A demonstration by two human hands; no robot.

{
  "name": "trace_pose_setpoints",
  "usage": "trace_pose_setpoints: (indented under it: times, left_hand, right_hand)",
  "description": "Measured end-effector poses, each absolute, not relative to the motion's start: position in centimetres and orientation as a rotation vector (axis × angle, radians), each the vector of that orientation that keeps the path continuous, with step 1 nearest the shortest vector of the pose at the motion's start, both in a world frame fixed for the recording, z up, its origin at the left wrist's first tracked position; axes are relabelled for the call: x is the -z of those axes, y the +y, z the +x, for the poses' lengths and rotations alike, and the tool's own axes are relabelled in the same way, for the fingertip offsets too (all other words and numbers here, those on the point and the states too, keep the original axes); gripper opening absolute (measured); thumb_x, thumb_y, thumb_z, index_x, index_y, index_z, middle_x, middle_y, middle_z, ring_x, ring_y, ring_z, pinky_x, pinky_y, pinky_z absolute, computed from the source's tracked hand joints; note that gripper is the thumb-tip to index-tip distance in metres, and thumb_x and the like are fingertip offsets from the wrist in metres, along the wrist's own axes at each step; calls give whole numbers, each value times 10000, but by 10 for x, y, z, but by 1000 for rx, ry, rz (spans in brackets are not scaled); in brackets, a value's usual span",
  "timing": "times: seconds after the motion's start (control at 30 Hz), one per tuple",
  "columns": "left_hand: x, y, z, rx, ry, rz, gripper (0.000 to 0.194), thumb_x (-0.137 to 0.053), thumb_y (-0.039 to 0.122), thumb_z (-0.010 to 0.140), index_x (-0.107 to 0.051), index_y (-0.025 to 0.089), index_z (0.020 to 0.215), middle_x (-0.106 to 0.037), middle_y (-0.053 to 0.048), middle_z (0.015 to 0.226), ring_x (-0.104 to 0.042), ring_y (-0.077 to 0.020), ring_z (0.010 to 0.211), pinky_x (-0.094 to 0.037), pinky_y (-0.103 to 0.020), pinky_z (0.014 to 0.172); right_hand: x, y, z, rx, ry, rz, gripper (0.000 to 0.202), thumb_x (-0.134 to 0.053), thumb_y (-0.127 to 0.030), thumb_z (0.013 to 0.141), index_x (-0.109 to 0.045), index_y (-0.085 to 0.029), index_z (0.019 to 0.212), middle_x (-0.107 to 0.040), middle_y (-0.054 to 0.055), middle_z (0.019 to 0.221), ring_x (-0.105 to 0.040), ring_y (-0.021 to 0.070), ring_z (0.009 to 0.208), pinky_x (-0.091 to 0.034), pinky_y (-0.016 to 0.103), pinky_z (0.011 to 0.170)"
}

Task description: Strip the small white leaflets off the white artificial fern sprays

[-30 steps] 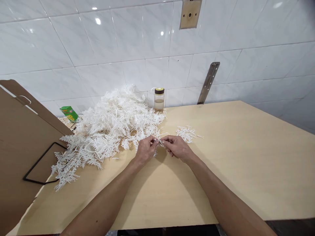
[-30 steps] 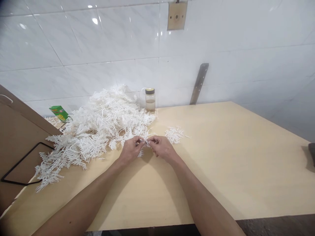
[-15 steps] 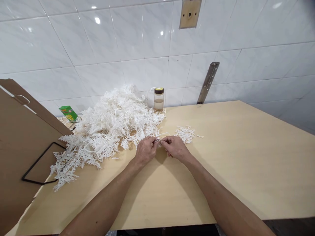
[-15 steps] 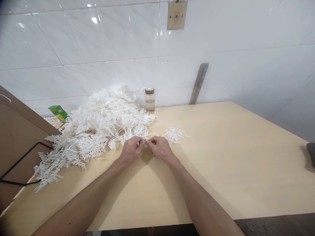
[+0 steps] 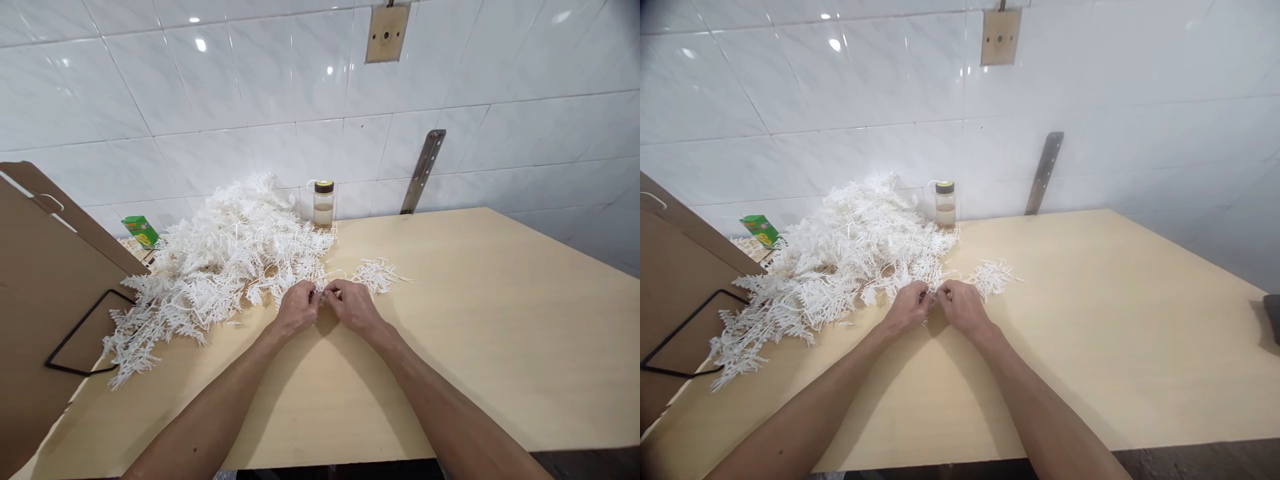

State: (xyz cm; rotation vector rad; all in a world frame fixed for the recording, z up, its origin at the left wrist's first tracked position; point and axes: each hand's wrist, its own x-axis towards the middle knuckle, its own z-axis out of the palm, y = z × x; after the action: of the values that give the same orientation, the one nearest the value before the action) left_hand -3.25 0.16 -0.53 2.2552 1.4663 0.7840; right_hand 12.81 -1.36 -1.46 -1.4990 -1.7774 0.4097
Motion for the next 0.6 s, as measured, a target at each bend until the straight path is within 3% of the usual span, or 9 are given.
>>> trace_pose_setpoints:
  times: [0.13, 0.27, 0.37, 0.43, 0.5, 0.6]
  left_hand:
    - [5, -1, -30, -770, 1382, 2261, 212, -500, 253, 820, -449, 200, 621, -469, 15, 621, -421, -138, 598, -291, -269, 576]
    - [7, 0, -31, -857, 1369, 2254, 224, -501, 292, 840, -472, 198, 639, -498, 13, 640, -442, -134, 613, -304, -261, 592]
    - [7, 1, -34, -879, 1354, 2221, 229, -466, 315, 879, -517, 202, 687, -517, 22, 612, -451, -129, 586, -311, -253, 592]
    - [7, 1, -35, -877, 1305, 2193, 231, -453, 328, 897, -535, 203, 720, -555, 26, 616, -471, -124, 578, -320, -247, 598]
    - [7, 1, -36, -865, 1281, 2177, 234, -453, 334, 902, -530, 202, 725, -590, 23, 639, -489, -121, 583, -324, -244, 603]
    - [6, 0, -35, -835, 1334, 2197, 243, -456, 331, 896, -512, 201, 699, -564, 23, 613, -465, -121, 560, -304, -247, 582]
  right_hand:
    - [10, -12, 129, -197, -1706, -1524, 156, -493, -202, 823, -609, -182, 721, -678, 76, 759, -613, 181, 703, -446, 282, 692]
    - [-1, -15, 137, -571, -1400, -1430, 204, -522, -372, 839, -618, -194, 807, -665, 16, 700, -521, 118, 457, -420, 252, 485]
    - [-4, -12, 158, -626, -1158, -1417, 272, -520, -431, 826, -612, -184, 893, -698, 44, 831, -464, 92, 400, -381, 250, 399]
    - [-4, -8, 178, -496, -1094, -1530, 288, -530, -423, 812, -620, -175, 927, -703, 69, 896, -497, 102, 449, -439, 266, 465]
    - [-4, -6, 195, -292, -1127, -1705, 281, -580, -376, 769, -650, -163, 938, -698, 92, 920, -574, 139, 575, -503, 312, 636]
    - [-7, -9, 198, -126, -1227, -1738, 327, -601, -356, 765, -678, -146, 1004, -695, 106, 919, -593, 168, 638, -494, 367, 781]
